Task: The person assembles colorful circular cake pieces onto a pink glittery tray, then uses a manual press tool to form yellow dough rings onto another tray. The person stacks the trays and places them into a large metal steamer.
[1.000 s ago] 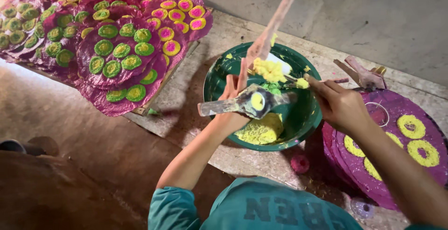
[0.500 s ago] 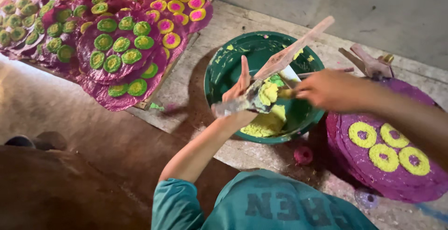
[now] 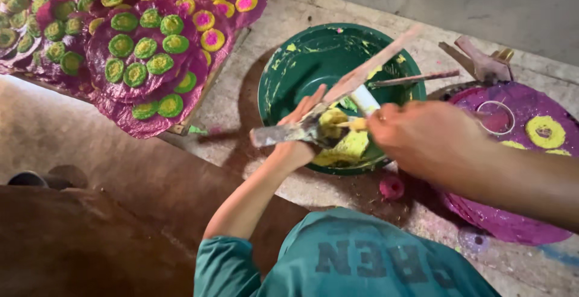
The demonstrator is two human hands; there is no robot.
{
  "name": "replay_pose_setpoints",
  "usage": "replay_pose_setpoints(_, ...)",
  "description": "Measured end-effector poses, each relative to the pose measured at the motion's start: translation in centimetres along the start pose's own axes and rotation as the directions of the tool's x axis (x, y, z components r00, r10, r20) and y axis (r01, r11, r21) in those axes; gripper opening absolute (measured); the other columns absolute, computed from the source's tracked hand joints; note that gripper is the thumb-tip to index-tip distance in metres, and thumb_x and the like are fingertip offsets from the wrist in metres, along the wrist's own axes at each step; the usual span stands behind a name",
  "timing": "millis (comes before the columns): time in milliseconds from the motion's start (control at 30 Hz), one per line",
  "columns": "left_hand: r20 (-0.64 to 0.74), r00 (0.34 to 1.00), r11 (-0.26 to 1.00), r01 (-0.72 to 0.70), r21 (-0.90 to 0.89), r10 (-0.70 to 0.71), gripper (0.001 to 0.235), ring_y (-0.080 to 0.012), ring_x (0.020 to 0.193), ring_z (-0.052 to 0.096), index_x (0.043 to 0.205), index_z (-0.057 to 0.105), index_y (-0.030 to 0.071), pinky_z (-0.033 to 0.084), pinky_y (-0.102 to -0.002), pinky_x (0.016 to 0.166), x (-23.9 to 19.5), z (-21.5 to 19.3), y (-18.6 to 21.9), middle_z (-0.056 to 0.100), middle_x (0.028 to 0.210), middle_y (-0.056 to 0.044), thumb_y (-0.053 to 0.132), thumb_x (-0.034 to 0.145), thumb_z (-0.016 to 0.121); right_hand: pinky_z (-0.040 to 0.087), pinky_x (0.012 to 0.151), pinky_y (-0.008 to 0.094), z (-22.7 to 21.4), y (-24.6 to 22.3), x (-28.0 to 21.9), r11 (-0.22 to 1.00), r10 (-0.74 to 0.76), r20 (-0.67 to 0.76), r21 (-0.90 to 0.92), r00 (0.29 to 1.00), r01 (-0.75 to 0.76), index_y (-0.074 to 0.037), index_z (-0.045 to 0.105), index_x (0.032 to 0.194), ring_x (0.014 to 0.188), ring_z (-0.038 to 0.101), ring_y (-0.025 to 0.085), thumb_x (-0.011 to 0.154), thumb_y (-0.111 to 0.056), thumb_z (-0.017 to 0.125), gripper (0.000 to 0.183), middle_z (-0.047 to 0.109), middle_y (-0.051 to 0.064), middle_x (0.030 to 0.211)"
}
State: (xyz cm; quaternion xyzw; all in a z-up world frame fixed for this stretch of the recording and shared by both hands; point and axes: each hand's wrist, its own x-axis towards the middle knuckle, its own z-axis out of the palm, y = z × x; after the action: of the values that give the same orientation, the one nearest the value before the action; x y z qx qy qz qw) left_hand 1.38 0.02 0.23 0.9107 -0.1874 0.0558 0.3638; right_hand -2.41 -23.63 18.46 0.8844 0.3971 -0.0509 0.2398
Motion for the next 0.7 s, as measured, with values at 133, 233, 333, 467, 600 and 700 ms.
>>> replay_pose_setpoints(133, -0.136, 0.93, 0.936, -0.35, -0.04, 0.342, 0.07, -0.037, 0.12, 0.063, 0.135, 0.058, 0.015, 0.055, -0.043, 0.098, 0.3, 1.6, 1.1, 0.052, 0.156, -0.021, 0.031, 0.073, 0.086, 0.057, 0.051, 0.034, 3.3, -3.2, 3.9, 0.999, 0.027, -0.099, -0.028, 0.995, -0.03, -0.005, 0.064, 0.1, 0.068, 0.072, 0.022, 0.082, -0.017, 0.063, 0.021, 0.067, 0.007, 0.081)
replay_pose_setpoints(233, -0.152, 0.925, 0.938, -0.342, 0.06, 0.348, 0.084, -0.0374, 0.119, 0.063, 0.141, 0.054, 0.015, 0.055, -0.044, 0.097, -0.2, 1.1, 0.5, 0.058, 0.145, -0.019, 0.034, 0.068, 0.09, 0.058, 0.052, 0.033, 0.9, -2.3, 2.0, 0.998, -0.023, -0.001, 0.053, 1.0, 0.023, -0.003, 0.064, 0.101, 0.069, 0.073, 0.022, 0.081, -0.022, 0.064, 0.028, 0.068, 0.008, 0.083)
replay_pose_setpoints(333, -0.072, 0.994, 0.997, 0.076, -0.032, -0.078, 0.098, -0.0309, 0.108, 0.068, 0.156, 0.043, 0.013, 0.056, -0.042, 0.091, -0.5, -0.9, -0.6, 0.063, 0.124, -0.009, 0.037, 0.072, 0.088, 0.058, 0.049, 0.032, -4.1, 0.1, -2.1, 0.994, 0.089, 0.023, 0.063, 0.996, -0.09, -0.009, 0.064, 0.118, 0.071, 0.073, 0.02, 0.084, -0.019, 0.063, 0.035, 0.066, 0.006, 0.086)
replay_pose_setpoints(467, -0.146, 0.986, 0.996, -0.084, -0.016, 0.08, 0.087, -0.0302, 0.112, 0.069, 0.154, 0.048, 0.014, 0.058, -0.041, 0.093, 0.1, -1.1, 0.0, 0.063, 0.134, -0.009, 0.034, 0.079, 0.086, 0.058, 0.048, 0.032, -4.6, -0.3, -0.2, 0.996, 0.09, 0.023, 0.022, 0.996, -0.09, -0.01, 0.065, 0.11, 0.062, 0.073, 0.019, 0.09, -0.017, 0.059, 0.022, 0.065, 0.005, 0.087)
replay_pose_setpoints(600, -0.197, 0.945, 0.963, -0.238, 0.129, 0.26, 0.076, -0.0402, 0.117, 0.064, 0.136, 0.058, 0.011, 0.056, -0.044, 0.09, 0.8, 0.2, -0.1, 0.06, 0.145, -0.016, 0.025, 0.067, 0.086, 0.056, 0.048, 0.03, 0.2, -2.9, 1.9, 0.993, 0.063, -0.228, -0.08, 0.972, -0.083, -0.005, 0.066, 0.109, 0.061, 0.07, 0.019, 0.076, -0.022, 0.063, 0.037, 0.066, 0.005, 0.08)
replay_pose_setpoints(700, -0.272, 0.941, 0.976, -0.17, 0.138, 0.202, 0.063, -0.0371, 0.12, 0.065, 0.132, 0.062, 0.01, 0.056, -0.042, 0.097, 0.7, 0.3, -1.4, 0.056, 0.151, -0.016, 0.024, 0.074, 0.083, 0.056, 0.045, 0.031, 1.3, -1.8, -1.0, 0.987, 0.15, -0.135, 0.082, 0.979, -0.14, -0.008, 0.066, 0.118, 0.06, 0.069, 0.019, 0.078, -0.016, 0.065, 0.042, 0.066, 0.004, 0.081)
